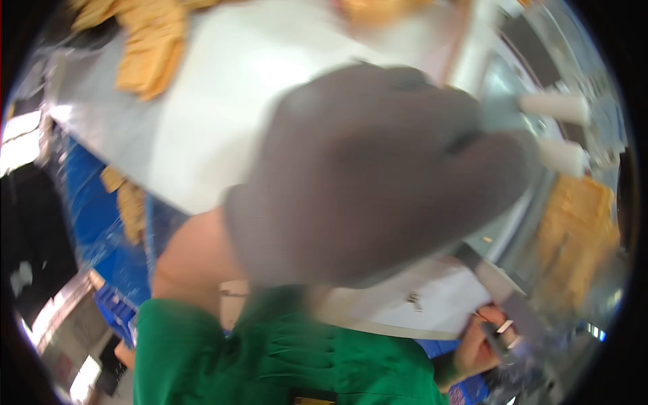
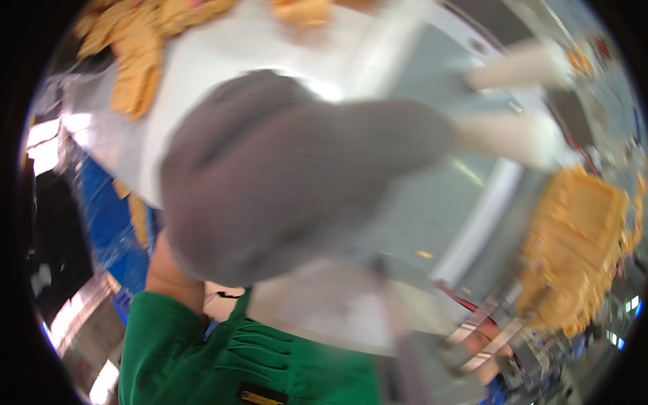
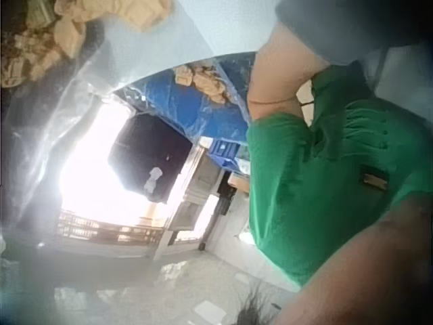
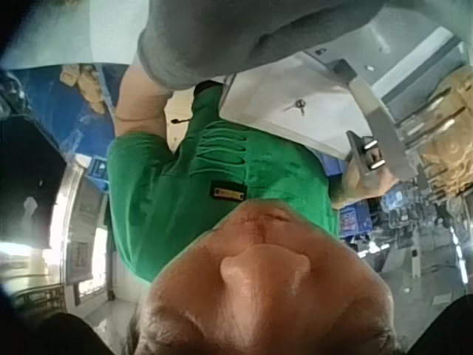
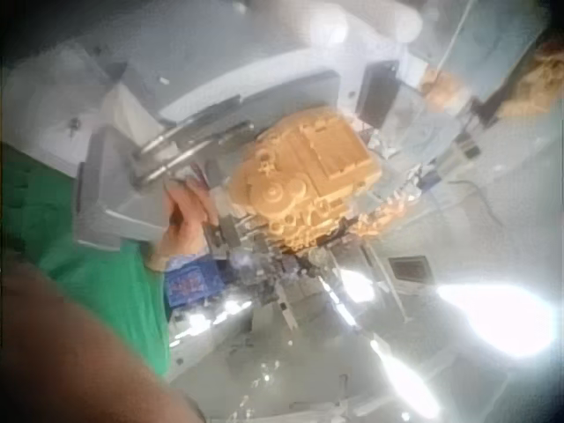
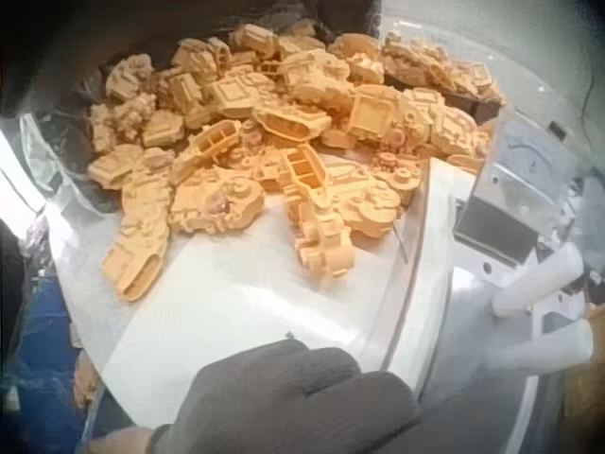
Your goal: The person is assembling and testing small plastic toy gear components on a multi-station jig.
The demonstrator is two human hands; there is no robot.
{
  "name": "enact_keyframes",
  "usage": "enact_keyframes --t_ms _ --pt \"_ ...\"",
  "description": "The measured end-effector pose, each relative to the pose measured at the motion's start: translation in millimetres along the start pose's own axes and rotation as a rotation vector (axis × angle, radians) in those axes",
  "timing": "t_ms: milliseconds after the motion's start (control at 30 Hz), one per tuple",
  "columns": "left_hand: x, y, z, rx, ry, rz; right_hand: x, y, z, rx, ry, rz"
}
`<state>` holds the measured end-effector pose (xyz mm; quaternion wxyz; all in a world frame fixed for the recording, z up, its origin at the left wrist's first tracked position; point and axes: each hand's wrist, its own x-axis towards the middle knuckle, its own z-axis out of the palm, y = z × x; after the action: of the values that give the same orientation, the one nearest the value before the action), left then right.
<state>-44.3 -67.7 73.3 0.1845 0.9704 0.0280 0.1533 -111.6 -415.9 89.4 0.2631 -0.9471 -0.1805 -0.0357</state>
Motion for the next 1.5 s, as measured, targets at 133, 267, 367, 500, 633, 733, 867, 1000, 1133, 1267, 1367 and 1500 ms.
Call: enact_keyframes --t_ms 133,267,367,500,633,733,867,1000,1133,1267,1367,1500 --pt "2 2 16 0.141 -0.018 -0.031 -3 11 14 0.194 0.168 0.027" --pt "-2 0 7 0.158 -0.007 -0.054 -15 50 -5 0.183 -0.041 0.047" --pt "-1 -4 10 0.159 -0.003 -0.053 -13 40 -1 0.18 -0.045 0.053" --pt "0 -6 12 0.17 0.003 -0.063 -15 32 10 0.183 0.078 0.142" --pt "1 -4 16 0.181 0.01 -0.074 -11 20 12 0.157 0.111 0.165" --pt "3 -3 13 0.178 0.016 -0.075 -8 18 3 0.181 0.058 0.099" --pt "0 -2 10 0.202 0.024 -0.098 -20 32 10 0.207 0.15 0.148" --pt "1 -3 11 0.204 0.03 -0.105 -21 51 -8 0.185 0.023 0.106" --pt "1 -1 13 0.236 0.036 -0.124 -18 41 6 0.171 0.066 0.168" --pt "2 -3 14 0.231 0.045 -0.124 -11 44 -8 0.213 -0.127 -0.022" --pt "3 -4 12 0.244 0.05 -0.139 -26 62 -12 0.214 -0.055 -0.006" --pt "1 -4 12 0.261 0.057 -0.15 -45 81 -19 0.329 -0.094 0.1"
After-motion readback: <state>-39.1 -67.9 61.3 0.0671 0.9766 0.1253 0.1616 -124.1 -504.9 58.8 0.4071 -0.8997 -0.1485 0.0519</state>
